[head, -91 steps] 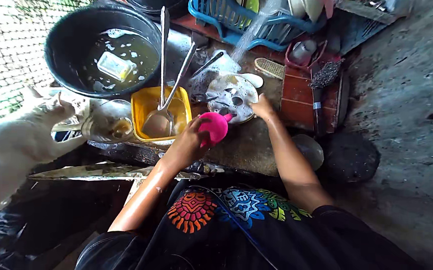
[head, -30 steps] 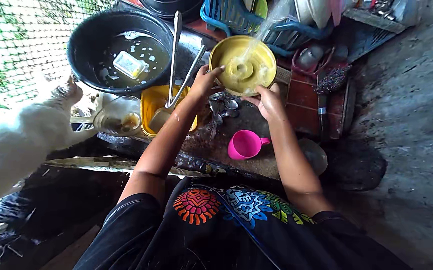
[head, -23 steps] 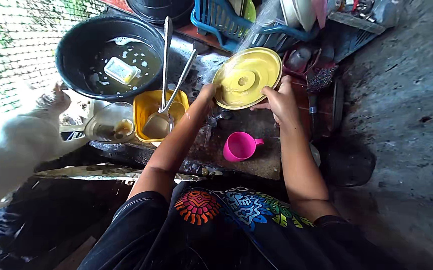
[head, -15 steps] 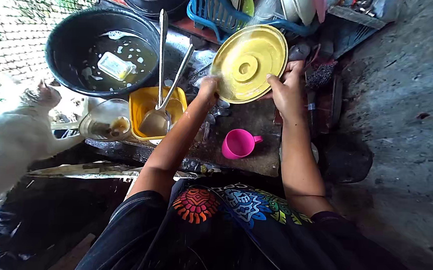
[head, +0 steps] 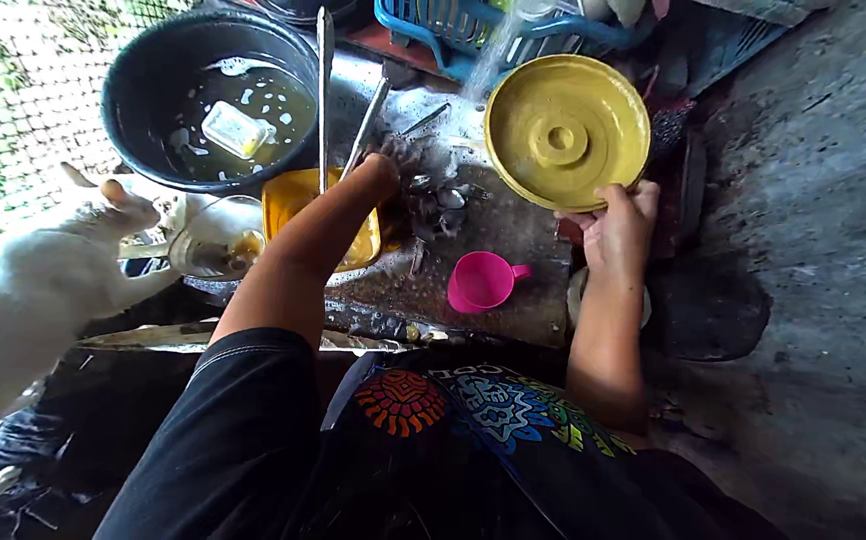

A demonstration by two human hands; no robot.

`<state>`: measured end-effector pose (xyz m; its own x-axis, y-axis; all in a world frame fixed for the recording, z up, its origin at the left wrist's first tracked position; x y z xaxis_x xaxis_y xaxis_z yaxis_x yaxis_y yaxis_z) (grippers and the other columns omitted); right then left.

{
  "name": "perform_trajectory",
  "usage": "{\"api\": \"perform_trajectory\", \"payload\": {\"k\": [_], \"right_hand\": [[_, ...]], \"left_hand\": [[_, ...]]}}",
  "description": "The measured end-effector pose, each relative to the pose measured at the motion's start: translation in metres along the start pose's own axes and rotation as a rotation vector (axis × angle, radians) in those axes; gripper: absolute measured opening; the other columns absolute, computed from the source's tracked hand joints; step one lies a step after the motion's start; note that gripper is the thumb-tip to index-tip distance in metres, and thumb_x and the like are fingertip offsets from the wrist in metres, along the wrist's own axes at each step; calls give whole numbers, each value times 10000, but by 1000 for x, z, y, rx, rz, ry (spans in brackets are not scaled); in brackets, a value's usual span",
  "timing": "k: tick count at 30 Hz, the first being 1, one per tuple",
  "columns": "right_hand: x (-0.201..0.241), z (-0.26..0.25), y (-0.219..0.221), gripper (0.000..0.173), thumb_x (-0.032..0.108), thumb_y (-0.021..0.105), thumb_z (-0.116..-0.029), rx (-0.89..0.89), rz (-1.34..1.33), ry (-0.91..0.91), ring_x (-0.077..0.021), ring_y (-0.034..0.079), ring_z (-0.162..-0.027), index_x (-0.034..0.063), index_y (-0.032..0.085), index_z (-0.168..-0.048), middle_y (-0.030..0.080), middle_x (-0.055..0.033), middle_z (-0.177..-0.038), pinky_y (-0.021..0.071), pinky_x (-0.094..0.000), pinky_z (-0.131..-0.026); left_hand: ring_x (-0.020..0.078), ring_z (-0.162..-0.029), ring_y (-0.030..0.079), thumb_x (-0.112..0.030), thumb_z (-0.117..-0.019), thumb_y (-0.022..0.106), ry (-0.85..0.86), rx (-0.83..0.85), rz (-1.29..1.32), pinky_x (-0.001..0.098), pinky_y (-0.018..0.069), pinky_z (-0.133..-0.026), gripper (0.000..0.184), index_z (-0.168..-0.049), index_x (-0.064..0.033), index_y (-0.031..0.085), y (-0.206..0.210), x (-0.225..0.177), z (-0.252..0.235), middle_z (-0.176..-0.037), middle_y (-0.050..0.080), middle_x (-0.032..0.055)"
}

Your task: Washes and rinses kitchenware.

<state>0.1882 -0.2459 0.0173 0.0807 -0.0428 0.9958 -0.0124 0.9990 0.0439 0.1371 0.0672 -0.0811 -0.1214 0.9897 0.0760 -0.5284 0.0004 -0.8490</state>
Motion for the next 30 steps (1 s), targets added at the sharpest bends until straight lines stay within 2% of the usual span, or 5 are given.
{"api": "perform_trajectory", "payload": {"k": [4, 10, 18, 21, 30], "right_hand": [[4, 18, -22, 422, -7, 461, -990, -59, -60, 34, -215, 691, -844, 54, 355, -1394, 573, -116, -1146, 632, -400, -656], [-11, 31, -20, 292, -25, 444, -999, -71, -105, 88, -180, 694, -763, 81, 383, -1264, 586, -81, -1062, 632, -365, -609], [-14, 34, -31, 217, -26, 427, -1009, -131, -185, 115, -167, 690, -701, 82, 413, -1196, 608, -69, -994, 627, -341, -583], [-12, 34, -41, 192, -24, 407, -1020, -166, -194, 93, -159, 681, -646, 80, 413, -1182, 622, -62, -946, 618, -317, -561], [-13, 41, -54, 158, -1, 395, -1025, -209, -188, 90, -138, 661, -629, 76, 433, -1158, 617, -51, -908, 610, -299, -572]], "left_hand": [[458, -1559, 132, 33, -1009, 524, 204, -118, 41, 622, 127, -1242, 668, -1618, -34, 258, 7, 6, -23, -1664, 208, 280], [446, -1301, 554, -115, -988, 659, 166, 22, 125, 650, 432, -1061, 352, -1318, 1, 623, -22, 8, 2, -1370, 596, 242], [493, -1107, 634, -19, -960, 647, 341, -22, 154, 653, 477, -967, 221, -1155, 85, 658, -15, -2, -18, -1140, 659, 306], [548, -1093, 629, -15, -1007, 576, 319, -25, 240, 684, 480, -935, 451, -1446, -12, 475, -32, -18, -1, -1145, 639, 346], [548, -1143, 610, -65, -1040, 486, 206, -263, 607, 686, 444, -981, 441, -1475, 3, 457, -48, -22, 56, -1178, 629, 366]]}}
Point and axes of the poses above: each hand's wrist, its own z-axis away from the middle knuckle, its own y-axis out of the palm, x = y × z, the point moved 5 cm from there along -z, towards the middle knuckle
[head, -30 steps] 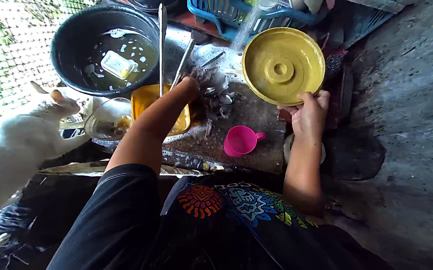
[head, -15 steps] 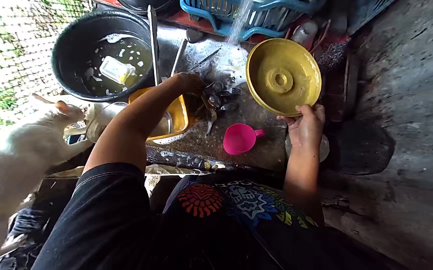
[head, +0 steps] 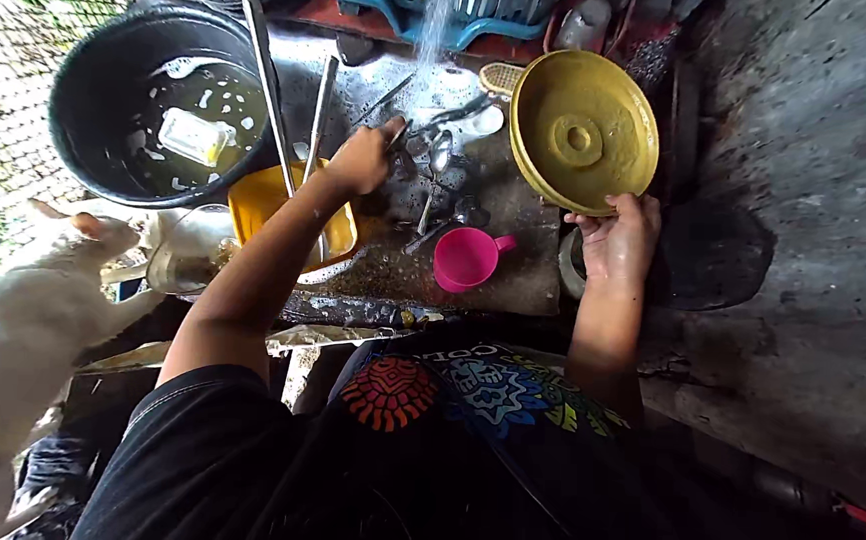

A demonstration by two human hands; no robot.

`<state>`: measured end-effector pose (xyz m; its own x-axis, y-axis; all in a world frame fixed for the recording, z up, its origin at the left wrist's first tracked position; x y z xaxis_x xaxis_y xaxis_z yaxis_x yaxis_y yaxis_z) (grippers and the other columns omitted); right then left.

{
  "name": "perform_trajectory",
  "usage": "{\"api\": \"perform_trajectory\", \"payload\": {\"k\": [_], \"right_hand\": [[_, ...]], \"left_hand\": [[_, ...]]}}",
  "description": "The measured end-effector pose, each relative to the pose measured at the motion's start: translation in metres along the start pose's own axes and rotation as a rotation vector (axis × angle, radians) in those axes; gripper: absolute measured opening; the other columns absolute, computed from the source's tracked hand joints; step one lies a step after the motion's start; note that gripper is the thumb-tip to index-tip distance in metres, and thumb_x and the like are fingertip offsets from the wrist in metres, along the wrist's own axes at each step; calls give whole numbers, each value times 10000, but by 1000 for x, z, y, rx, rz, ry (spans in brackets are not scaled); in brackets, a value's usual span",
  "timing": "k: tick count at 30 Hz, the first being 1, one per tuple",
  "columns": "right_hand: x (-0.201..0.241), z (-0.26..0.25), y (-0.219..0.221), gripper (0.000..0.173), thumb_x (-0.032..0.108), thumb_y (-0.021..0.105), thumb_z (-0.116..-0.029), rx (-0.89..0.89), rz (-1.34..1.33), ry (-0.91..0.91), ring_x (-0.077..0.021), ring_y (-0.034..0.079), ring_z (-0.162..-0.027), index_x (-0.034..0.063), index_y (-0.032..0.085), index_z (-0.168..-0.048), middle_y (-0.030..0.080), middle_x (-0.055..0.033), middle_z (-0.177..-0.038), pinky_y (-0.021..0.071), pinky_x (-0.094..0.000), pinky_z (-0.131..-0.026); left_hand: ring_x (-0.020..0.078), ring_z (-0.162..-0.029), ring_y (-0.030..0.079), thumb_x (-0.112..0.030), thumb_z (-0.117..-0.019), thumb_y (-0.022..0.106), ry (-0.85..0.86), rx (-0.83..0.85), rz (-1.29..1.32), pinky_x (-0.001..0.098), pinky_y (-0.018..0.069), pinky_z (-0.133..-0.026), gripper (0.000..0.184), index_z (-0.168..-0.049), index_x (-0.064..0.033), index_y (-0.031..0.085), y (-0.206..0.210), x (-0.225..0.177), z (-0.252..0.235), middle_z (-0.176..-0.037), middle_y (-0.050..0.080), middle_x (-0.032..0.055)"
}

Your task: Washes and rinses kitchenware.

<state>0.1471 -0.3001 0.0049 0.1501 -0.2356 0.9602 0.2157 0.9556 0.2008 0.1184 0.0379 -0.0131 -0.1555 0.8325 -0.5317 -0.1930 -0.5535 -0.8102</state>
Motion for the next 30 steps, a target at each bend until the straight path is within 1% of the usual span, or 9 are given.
{"api": "perform_trajectory", "payload": {"k": [2, 5, 7, 9, 13, 18, 23, 27, 30], "right_hand": [[0, 1, 0, 151, 0, 388, -1026, 10, 3, -4, -129, 658, -625, 76, 433, -1149, 618, -43, -904, 610, -290, -576], [-2, 0, 1, 142, 8, 388, -1030, 7, -14, -5, -137, 657, -634, 81, 443, -1139, 614, -49, -906, 609, -295, -576], [-3, 0, 2, 136, 14, 388, -1031, 0, -32, -7, -142, 656, -642, 76, 459, -1130, 624, -52, -902, 604, -295, -579], [-2, 1, 5, 138, 14, 381, -1029, 11, -44, -11, -138, 653, -649, 78, 455, -1126, 621, -49, -905, 604, -295, -587], [-1, 4, 3, 133, 13, 378, -1030, 8, -52, -26, -133, 650, -624, 77, 466, -1106, 633, -47, -882, 602, -283, -578], [3, 7, -6, 144, 22, 350, -1045, 5, -49, -42, -110, 646, -613, 82, 469, -1100, 634, -24, -853, 597, -261, -576], [0, 9, -9, 142, 18, 356, -1042, -15, -75, -39, -109, 647, -604, 85, 479, -1065, 638, -22, -828, 601, -259, -579], [-2, 9, -8, 140, 33, 348, -1056, -16, -76, -42, -101, 645, -605, 87, 475, -1077, 638, -16, -836, 595, -248, -575], [-1, 8, -9, 141, 23, 353, -1051, -18, -91, -49, -106, 646, -598, 83, 479, -1070, 643, -21, -833, 594, -251, -564]], "left_hand": [[482, -1164, 619, -70, -1039, 492, -15, -130, 140, 626, 441, -1020, 412, -1438, 31, 505, -5, 0, 17, -1205, 636, 340], [261, -1050, 646, -107, -1022, 527, 8, -309, 368, 446, 493, -961, 301, -1279, 34, 594, 0, 12, 25, -1126, 669, 210], [52, -780, 544, -116, -992, 501, 43, -382, 560, 260, 471, -742, 185, -1133, -42, 595, 9, 10, 27, -904, 576, 17], [-17, -643, 464, -72, -1018, 468, 88, -381, 839, 173, 431, -611, 93, -1061, -87, 549, 16, -6, 34, -805, 500, -73], [-4, -543, 449, -12, -1018, 449, 176, -384, 1179, 162, 412, -525, 165, -943, -133, 533, 32, -37, 47, -670, 490, -93], [-45, -584, 488, 39, -987, 444, 82, -307, 1133, 134, 448, -562, 193, -938, -110, 558, 48, -80, 87, -693, 526, -111], [-44, -635, 499, 14, -1009, 463, 189, -257, 1149, 142, 463, -624, 111, -1026, -60, 543, 76, -97, 86, -743, 521, -96], [-46, -687, 517, 15, -990, 418, 282, -374, 1254, 144, 463, -669, 158, -946, -102, 514, 75, -109, 83, -758, 530, -106], [-15, -628, 525, 14, -1008, 392, 418, -408, 1359, 162, 468, -611, 189, -923, -114, 501, 67, -115, 77, -706, 534, -96]]}}
Point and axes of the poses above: each hand's wrist, its own z-axis away from the middle knuckle, its own y-axis out of the palm, x = y × z, the point moved 5 cm from there along -z, towards the middle knuckle
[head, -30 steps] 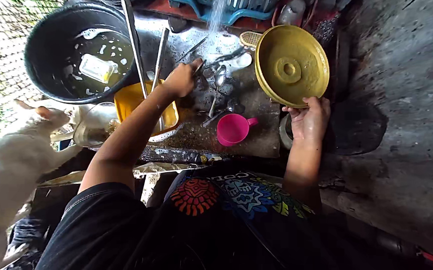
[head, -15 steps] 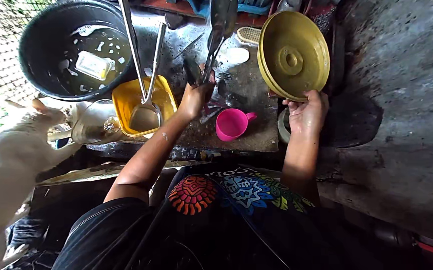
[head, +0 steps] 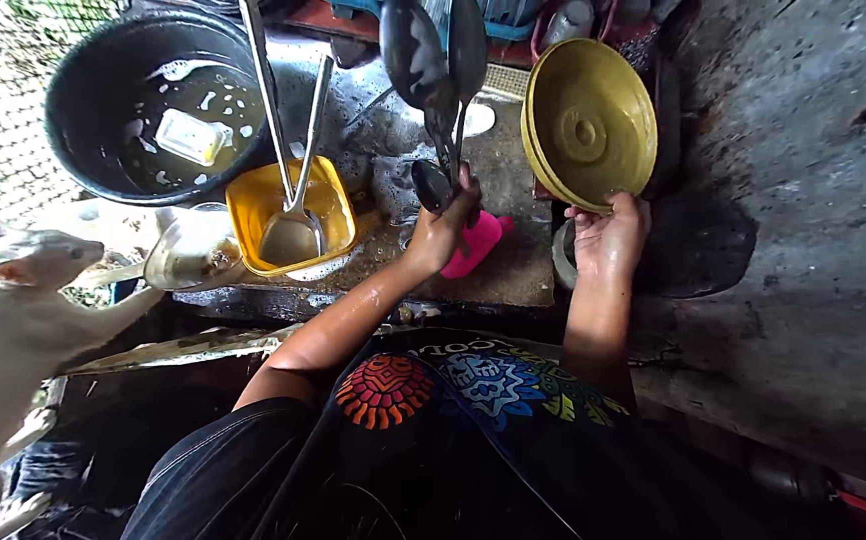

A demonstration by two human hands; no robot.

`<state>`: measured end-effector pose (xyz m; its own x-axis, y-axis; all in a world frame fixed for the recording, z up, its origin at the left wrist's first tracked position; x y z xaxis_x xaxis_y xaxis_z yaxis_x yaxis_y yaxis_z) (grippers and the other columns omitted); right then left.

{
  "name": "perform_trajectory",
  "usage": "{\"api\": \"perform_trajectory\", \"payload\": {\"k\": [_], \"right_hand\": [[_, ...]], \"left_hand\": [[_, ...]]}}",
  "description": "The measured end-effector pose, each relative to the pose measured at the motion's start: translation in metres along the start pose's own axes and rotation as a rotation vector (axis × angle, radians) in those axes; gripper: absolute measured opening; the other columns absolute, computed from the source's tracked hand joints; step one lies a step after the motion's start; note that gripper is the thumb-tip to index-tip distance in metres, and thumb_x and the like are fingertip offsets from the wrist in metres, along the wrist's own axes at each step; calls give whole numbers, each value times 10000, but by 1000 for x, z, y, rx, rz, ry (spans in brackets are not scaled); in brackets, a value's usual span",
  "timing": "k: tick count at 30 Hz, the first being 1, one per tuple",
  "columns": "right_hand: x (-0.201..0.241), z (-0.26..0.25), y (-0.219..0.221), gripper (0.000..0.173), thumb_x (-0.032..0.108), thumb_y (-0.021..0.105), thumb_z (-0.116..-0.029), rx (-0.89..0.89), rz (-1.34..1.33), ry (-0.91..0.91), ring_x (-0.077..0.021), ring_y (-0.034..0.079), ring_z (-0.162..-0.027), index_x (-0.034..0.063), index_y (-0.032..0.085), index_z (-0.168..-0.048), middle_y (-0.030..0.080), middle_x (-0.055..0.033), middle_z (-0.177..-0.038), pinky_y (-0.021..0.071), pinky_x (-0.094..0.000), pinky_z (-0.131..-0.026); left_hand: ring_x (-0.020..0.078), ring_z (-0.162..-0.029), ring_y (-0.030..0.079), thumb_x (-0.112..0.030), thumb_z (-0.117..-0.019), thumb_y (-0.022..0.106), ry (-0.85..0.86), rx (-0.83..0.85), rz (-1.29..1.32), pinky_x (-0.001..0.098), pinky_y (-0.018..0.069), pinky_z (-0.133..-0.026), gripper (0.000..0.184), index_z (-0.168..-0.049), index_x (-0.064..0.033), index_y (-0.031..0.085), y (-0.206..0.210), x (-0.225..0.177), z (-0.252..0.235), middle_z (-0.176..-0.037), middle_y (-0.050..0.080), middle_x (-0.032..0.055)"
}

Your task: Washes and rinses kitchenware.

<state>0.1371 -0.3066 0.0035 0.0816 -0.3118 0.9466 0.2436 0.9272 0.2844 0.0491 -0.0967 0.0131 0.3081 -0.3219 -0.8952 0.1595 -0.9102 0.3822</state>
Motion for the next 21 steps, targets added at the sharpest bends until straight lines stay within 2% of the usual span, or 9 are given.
{"api": "perform_trajectory", "payload": {"k": [5, 8, 10, 11, 13, 15, 16, 18, 21], "right_hand": [[1, 1, 1, 146, 20, 354, -1045, 1, -3, -11, -109, 647, -622, 82, 475, -1097, 637, -27, -866, 595, -253, -578], [2, 5, 2, 141, 8, 362, -1036, -5, 27, -4, -92, 643, -607, 88, 475, -1064, 638, -4, -819, 588, -241, -573], [0, 6, 1, 139, 9, 362, -1037, -7, 33, 10, -87, 636, -602, 93, 469, -1063, 628, 1, -814, 586, -241, -573], [0, 4, 0, 137, 8, 361, -1037, -10, 38, 15, -88, 633, -594, 91, 467, -1065, 625, -5, -816, 584, -240, -566], [-2, 2, -2, 136, 0, 377, -1026, -29, 67, 23, -101, 638, -582, 81, 464, -1092, 632, -17, -827, 586, -248, -547], [-5, -1, -7, 189, -13, 395, -1019, -27, 105, 45, -131, 651, -616, 69, 432, -1185, 611, -48, -899, 603, -283, -550], [-8, -3, -10, 219, -12, 399, -1021, -22, 119, 56, -139, 654, -640, 65, 422, -1225, 598, -58, -934, 605, -299, -558], [-12, -8, -13, 224, -12, 404, -1016, -13, 130, 49, -140, 669, -657, 65, 440, -1224, 617, -51, -946, 613, -310, -565], [-13, -20, -14, 335, -15, 429, -1004, 44, 141, -29, -183, 690, -721, 69, 382, -1325, 612, -81, -1039, 628, -357, -594]], "left_hand": [[-34, -565, 467, -8, -1005, 411, 38, 16, -42, 132, 423, -548, 173, -920, -129, 501, 9, -6, -6, -655, 486, -112], [-48, -663, 499, -6, -1019, 462, 21, -1, -184, 133, 454, -648, 96, -984, -51, 539, 5, 7, -4, -755, 513, -87], [-49, -677, 508, -10, -1021, 453, -48, -41, -194, 137, 464, -664, 96, -1008, -33, 545, -1, 18, -1, -776, 519, -83], [-39, -672, 509, -6, -1024, 435, -77, -59, -158, 147, 467, -659, 103, -1018, -40, 531, -4, 22, 0, -782, 520, -80], [-29, -587, 485, -14, -1014, 412, -97, -123, -68, 151, 446, -575, 138, -979, -95, 518, -12, 24, 0, -705, 510, -103], [-12, -572, 506, -20, -997, 439, -49, -178, -36, 174, 467, -562, 146, -961, -114, 545, -23, 20, -3, -680, 537, -105], [-13, -563, 509, -24, -999, 470, -22, -193, -59, 179, 475, -560, 124, -985, -109, 559, -28, 15, -7, -673, 543, -111], [1, -518, 490, -39, -1001, 540, -34, -227, -130, 189, 473, -520, 135, -1126, -37, 591, -33, 9, -18, -652, 529, -99], [40, -477, 463, -145, -1087, 463, -114, -174, -122, 221, 457, -488, 250, -1220, -1, 618, -27, 23, -42, -606, 499, -61]]}}
Point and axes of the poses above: each hand's wrist, its own z-axis away from the middle knuckle, its own y-axis out of the palm, x = y × z, the point moved 5 cm from there along -z, towards the middle knuckle
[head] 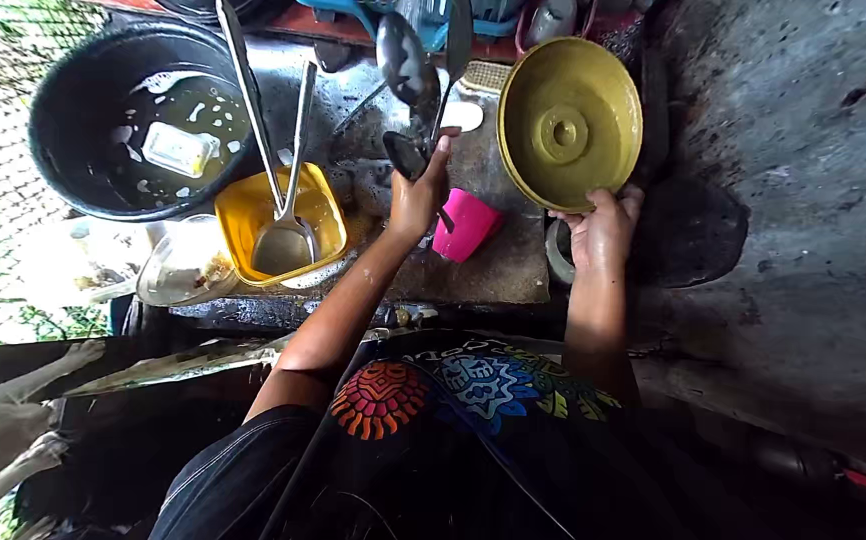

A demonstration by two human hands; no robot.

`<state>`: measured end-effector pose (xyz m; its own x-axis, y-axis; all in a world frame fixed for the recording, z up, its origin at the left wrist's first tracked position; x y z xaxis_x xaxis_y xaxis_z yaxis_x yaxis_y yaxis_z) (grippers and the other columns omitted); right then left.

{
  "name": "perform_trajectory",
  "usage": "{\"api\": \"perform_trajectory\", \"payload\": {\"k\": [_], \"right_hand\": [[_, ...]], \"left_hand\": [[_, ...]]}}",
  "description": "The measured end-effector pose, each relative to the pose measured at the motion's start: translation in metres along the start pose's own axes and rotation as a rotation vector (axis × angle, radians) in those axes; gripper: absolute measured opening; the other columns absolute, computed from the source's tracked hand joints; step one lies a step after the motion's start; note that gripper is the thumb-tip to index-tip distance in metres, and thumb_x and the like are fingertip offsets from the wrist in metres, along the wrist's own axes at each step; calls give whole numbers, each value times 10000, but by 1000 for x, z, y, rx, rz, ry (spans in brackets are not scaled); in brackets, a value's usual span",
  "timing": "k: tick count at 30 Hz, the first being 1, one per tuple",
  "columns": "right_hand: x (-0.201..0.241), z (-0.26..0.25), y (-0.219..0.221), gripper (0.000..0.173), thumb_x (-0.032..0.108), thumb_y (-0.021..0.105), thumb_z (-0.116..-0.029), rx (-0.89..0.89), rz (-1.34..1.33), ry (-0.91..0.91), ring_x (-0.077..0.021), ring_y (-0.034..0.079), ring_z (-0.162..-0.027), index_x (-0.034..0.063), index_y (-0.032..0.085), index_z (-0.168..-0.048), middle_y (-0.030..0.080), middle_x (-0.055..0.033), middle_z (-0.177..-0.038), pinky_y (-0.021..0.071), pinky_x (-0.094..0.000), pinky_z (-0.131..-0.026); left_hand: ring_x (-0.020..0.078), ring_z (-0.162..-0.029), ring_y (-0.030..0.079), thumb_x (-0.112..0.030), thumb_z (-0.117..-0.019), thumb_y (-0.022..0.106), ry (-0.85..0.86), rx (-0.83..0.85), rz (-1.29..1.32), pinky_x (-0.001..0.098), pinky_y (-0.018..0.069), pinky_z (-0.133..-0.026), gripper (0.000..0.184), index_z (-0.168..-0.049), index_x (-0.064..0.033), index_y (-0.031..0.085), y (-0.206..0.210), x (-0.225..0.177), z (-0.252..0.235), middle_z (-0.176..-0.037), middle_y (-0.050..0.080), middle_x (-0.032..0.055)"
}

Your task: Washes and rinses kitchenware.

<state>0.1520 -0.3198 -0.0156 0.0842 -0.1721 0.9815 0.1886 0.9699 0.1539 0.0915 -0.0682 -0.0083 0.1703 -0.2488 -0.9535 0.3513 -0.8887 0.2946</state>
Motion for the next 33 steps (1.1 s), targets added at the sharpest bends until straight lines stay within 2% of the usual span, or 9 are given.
{"api": "perform_trajectory", "payload": {"k": [3, 5, 8, 17, 23, 26, 28, 30, 33], "right_hand": [[7, -17, -2, 485, 21, 489, -990, 25, 95, -116, -243, 708, -797, 56, 314, -1441, 600, -135, -1158, 639, -422, -626], [21, -21, -2, 556, 38, 507, -994, 10, 224, -195, -247, 706, -895, 36, 293, -1508, 579, -164, -1262, 643, -435, -687], [36, -24, 3, 535, 32, 487, -996, 52, 367, -280, -217, 707, -947, 23, 339, -1510, 584, -154, -1297, 646, -418, -708], [10, -42, 95, 550, -15, 484, -967, 295, 327, -231, -257, 704, -986, -3, 318, -1491, 572, -196, -1310, 645, -430, -709], [-19, -36, 185, 441, 0, 441, -1014, 507, 77, 201, -242, 669, -938, 28, 382, -1449, 580, -164, -1219, 611, -402, -771], [-26, -25, 212, 224, 81, 368, -1075, 491, -42, 372, -145, 641, -759, 30, 502, -1246, 623, -82, -980, 577, -275, -699], [-32, -22, 224, 244, 162, 292, -1104, 499, -168, 450, -110, 630, -705, 67, 513, -1148, 623, -47, -883, 566, -241, -679], [-39, -22, 233, 244, 200, 278, -1106, 504, -250, 503, -103, 619, -688, 88, 491, -1151, 606, -50, -884, 562, -229, -658], [-48, -28, 241, 231, 264, 327, -1112, 496, -212, 516, -92, 585, -645, 122, 508, -1129, 597, -36, -863, 519, -209, -573]], "left_hand": [[40, -600, 570, -193, -1118, 386, -50, 141, -119, 233, 517, -611, 298, -1045, -7, 607, 18, 19, -10, -701, 615, -24], [64, -742, 609, -238, -1114, 406, -89, 244, -356, 280, 536, -742, 340, -1103, 9, 639, 20, 25, -5, -883, 686, 35], [274, -964, 669, -305, -1106, 454, -227, 364, -659, 488, 528, -928, 406, -1190, 44, 643, 14, 24, 11, -1037, 689, 199], [345, -1052, 684, -173, -1064, 523, -81, 390, -861, 550, 533, -955, 284, -1233, 20, 644, -39, 32, 72, -1170, 682, 223], [448, -1011, 693, -161, -1063, 493, -128, 308, -942, 633, 527, -908, 335, -1298, 63, 576, -53, 37, 79, -1038, 693, 286], [488, -1028, 683, -55, -967, 585, 65, 184, -1074, 629, 526, -918, 344, -1267, 113, 588, -57, 22, 85, -1059, 689, 317], [434, -873, 722, -4, -883, 599, 435, 52, -1205, 550, 565, -806, 239, -1072, 130, 661, -57, 7, 91, -919, 713, 274], [354, -793, 728, -4, -910, 552, 716, 2, -1284, 474, 565, -731, 148, -954, 64, 676, -57, 2, 95, -855, 728, 204], [330, -808, 714, -36, -956, 550, 784, 134, -1322, 468, 558, -740, 152, -947, 10, 694, -55, 4, 103, -855, 721, 158]]}}
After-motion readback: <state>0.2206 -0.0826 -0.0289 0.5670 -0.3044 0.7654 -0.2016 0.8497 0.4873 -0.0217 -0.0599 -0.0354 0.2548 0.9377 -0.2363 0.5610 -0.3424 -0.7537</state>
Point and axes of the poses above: each hand's wrist, its own z-axis away from the middle knuckle, its own y-axis out of the palm, x = y × z, the point moved 5 cm from there along -z, towards the middle knuckle
